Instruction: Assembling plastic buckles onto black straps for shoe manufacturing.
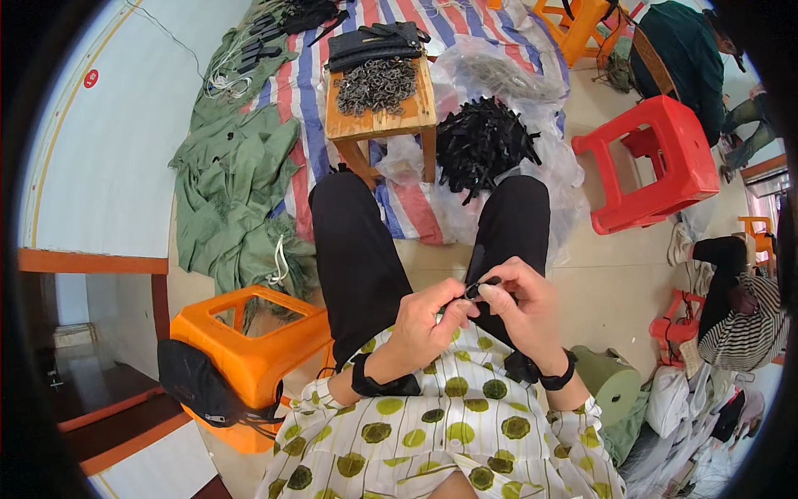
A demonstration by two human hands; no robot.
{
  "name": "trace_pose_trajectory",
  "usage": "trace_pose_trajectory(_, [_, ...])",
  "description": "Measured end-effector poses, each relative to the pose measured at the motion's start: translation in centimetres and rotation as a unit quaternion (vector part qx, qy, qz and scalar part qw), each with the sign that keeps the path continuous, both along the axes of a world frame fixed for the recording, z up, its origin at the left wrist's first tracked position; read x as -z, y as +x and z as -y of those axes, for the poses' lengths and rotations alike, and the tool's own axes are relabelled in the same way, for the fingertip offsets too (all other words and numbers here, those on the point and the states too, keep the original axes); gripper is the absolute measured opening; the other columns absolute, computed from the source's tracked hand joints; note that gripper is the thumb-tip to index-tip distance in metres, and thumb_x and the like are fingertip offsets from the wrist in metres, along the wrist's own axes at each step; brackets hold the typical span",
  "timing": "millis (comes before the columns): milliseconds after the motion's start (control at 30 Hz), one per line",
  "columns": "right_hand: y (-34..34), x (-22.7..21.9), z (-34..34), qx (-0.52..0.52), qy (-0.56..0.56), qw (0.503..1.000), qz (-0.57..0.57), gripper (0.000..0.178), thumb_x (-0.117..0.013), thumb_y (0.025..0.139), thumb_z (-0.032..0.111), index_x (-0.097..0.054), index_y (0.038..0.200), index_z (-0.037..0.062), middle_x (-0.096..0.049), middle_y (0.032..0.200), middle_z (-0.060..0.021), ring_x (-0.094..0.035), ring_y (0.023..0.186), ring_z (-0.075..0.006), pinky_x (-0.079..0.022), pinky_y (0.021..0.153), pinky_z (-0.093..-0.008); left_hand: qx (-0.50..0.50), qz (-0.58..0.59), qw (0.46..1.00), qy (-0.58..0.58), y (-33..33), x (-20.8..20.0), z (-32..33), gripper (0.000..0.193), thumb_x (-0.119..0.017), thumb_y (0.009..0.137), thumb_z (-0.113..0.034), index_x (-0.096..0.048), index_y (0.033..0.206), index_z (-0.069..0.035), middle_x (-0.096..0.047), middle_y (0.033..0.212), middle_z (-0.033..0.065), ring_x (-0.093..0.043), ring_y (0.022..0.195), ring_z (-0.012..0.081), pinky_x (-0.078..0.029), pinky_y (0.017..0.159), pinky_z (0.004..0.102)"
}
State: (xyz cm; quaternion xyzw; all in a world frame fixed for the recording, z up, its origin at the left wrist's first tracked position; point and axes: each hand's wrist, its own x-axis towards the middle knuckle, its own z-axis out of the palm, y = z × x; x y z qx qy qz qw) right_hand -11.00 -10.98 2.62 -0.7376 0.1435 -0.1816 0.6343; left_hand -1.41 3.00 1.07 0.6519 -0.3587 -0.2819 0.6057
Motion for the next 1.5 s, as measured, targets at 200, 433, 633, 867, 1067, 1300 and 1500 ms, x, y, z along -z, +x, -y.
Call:
trace_pose_trajectory(200, [0.6,0.1,1.3,0.033,0.206,0.978,-0.024,0.033,-0.048,0.094,0.028,-0.056,0.103,-0.0023,-0.056,0.078,-0.0041,-0.05,0.067,-0.0081,-0.042,0.06,-0.0211,0.05,-0.184,0.982,-0.013,0.4,0.1,-0.2,0.023,-0.045,0.094,-0.019,-0.055,0.096,0.001,-0.054,0.066,0.0013,-0.04,0.05,0.0019,-0.033,0.046,0.0173])
trace_pose_trajectory(433, [1.3,0.4,0.7,0.058,0.234,0.97,-0.019,0.021,-0.054,0.091,0.02,-0.058,0.095,-0.0003,-0.055,0.072,-0.0008,-0.05,0.062,-0.0058,-0.041,0.057,-0.0185,0.083,-0.175,0.981,-0.015,0.4,0.7,0.1,0.026,-0.044,0.095,-0.023,-0.054,0.099,0.001,-0.054,0.067,0.0004,-0.037,0.051,0.0007,-0.03,0.046,0.016])
trace_pose_trajectory(633, [-0.2,0.2,0.2,-0.001,0.191,0.981,-0.045,0.013,-0.058,0.088,0.013,-0.059,0.092,0.0003,-0.058,0.073,-0.0004,-0.052,0.063,-0.0048,-0.042,0.056,-0.0185,0.05,-0.154,0.987,-0.008,0.1,0.6,0.0,0.026,-0.043,0.095,-0.022,-0.054,0.098,0.001,-0.054,0.066,-0.0007,-0.037,0.052,0.0008,-0.03,0.048,0.0158])
trace_pose_trajectory(867, [-0.1,0.5,-0.3,0.0,0.054,0.999,-0.004,0.008,-0.056,0.087,0.004,-0.058,0.092,-0.0013,-0.056,0.081,-0.0021,-0.055,0.068,-0.0065,-0.045,0.059,-0.0204,0.064,-0.124,0.99,0.022,0.4,0.9,-0.3,0.024,-0.044,0.095,-0.023,-0.055,0.093,-0.002,-0.048,0.066,-0.0013,-0.04,0.057,0.0045,-0.035,0.054,0.0193])
trace_pose_trajectory(1067, [-0.5,1.2,1.0,-0.007,0.129,0.991,-0.025,0.006,-0.053,0.087,0.001,-0.056,0.09,-0.0025,-0.054,0.079,-0.0017,-0.057,0.068,-0.0064,-0.046,0.058,-0.0207,0.086,-0.083,0.992,0.03,0.3,0.4,1.2,0.013,-0.047,0.089,-0.011,-0.056,0.09,-0.002,-0.046,0.064,0.0032,-0.041,0.057,0.0078,-0.037,0.052,0.0246])
trace_pose_trajectory(1300, [0.3,1.7,0.3,-0.048,0.198,0.979,0.013,0.009,-0.053,0.09,0.01,-0.055,0.091,0.0012,-0.056,0.074,-0.0002,-0.05,0.067,-0.0047,-0.042,0.06,-0.0201,0.066,-0.207,0.976,0.013,0.7,0.3,0.3,0.02,-0.04,0.092,-0.013,-0.044,0.075,-0.004,-0.042,0.058,-0.0023,-0.033,0.052,0.0028,-0.026,0.047,0.0196])
trace_pose_trajectory(1500, [-0.1,2.7,-0.2,-0.081,0.328,0.939,0.057,0.011,-0.054,0.091,0.013,-0.054,0.087,0.003,-0.051,0.073,0.0003,-0.048,0.066,-0.0066,-0.039,0.059,-0.0212,0.084,-0.231,0.969,-0.015,0.4,1.4,0.1,0.018,-0.043,0.091,-0.015,-0.051,0.082,-0.002,-0.042,0.057,-0.0016,-0.035,0.048,0.0032,-0.024,0.044,0.0192])
